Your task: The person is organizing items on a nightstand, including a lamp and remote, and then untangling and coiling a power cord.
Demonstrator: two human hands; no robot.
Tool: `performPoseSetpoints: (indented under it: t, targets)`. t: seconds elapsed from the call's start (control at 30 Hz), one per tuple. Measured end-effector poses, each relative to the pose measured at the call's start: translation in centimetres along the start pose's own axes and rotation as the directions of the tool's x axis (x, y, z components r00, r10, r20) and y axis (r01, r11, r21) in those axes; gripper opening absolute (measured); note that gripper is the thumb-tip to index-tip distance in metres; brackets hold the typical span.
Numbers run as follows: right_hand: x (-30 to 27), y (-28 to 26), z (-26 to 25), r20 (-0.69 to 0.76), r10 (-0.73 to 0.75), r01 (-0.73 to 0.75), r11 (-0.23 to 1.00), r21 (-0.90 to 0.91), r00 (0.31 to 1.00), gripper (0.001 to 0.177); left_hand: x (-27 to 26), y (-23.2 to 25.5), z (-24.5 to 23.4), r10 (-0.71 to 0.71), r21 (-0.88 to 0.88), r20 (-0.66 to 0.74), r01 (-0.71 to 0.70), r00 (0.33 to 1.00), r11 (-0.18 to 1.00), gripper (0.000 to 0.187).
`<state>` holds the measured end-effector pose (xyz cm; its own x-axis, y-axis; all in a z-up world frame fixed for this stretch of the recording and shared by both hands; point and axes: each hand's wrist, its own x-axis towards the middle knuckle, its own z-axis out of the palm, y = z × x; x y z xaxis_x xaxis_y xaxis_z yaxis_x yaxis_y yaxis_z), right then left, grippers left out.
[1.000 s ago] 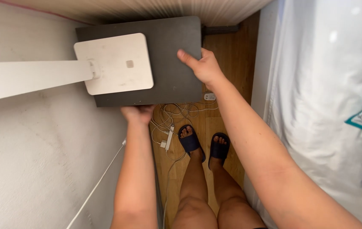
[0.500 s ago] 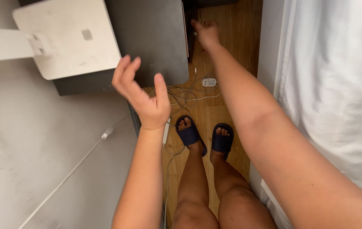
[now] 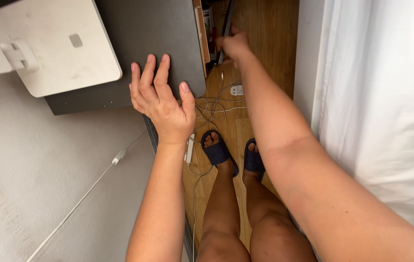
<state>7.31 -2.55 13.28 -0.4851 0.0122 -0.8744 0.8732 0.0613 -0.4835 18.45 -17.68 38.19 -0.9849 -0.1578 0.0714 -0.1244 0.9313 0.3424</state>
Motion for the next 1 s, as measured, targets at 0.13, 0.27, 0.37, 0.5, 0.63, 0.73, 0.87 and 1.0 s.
performPoseSetpoints:
  t: [0.13,0.27,0.37,0.5,0.63,0.73,0.87,1.0]
  targets:
    - [-1.6,1.7,-0.2,-0.035,-0.17,0.172,0.983,0.06,0.985,0.065,0.0,0.0,0.0,0.004,0.005,0.003,-0.004,1.0,1.0,0.05]
    - [-2.7,2.8,-2.6,-0.114,-0.217,0.228,0.969,0.095,0.97,0.056,-0.1,0.0,0.0,0.006,-0.002,0.007,-0.006,1.0,1.0,0.05]
    - [-2.4,2.7,-3.5,-0.101,-0.27,0.275,0.96,0.051,0.958,0.054,-0.1,0.2,-0.2,-0.005,-0.002,0.002,0.005,1.0,1.0,0.05]
    - [-1.5,1.5,-3.2,-0.052,-0.311,0.313,0.949,0.03,0.949,0.054,-0.2,0.0,0.0,-0.004,0.021,0.02,0.004,1.0,1.0,0.05]
    - [-1.2,0.8,-2.9,-0.018,-0.337,0.337,0.941,0.013,0.941,0.051,-0.1,0.1,-0.1,-0.007,0.027,0.013,0.006,1.0,1.0,0.05]
    - [-0.4,0.8,-2.9,-0.023,-0.341,0.341,0.94,0.018,0.94,0.05,0.0,0.1,0.1,0.003,0.032,0.014,-0.003,1.0,0.999,0.05]
    - [2.0,1.3,-2.9,-0.041,-0.352,0.353,0.935,0.034,0.935,0.054,-0.2,0.0,0.2,-0.003,0.051,0.013,0.003,1.0,0.999,0.05]
    - [1.6,1.3,-2.9,-0.038,-0.355,0.356,0.933,0.041,0.934,0.055,-0.3,0.0,0.3,0.003,0.05,0.009,-0.004,1.0,0.999,0.049]
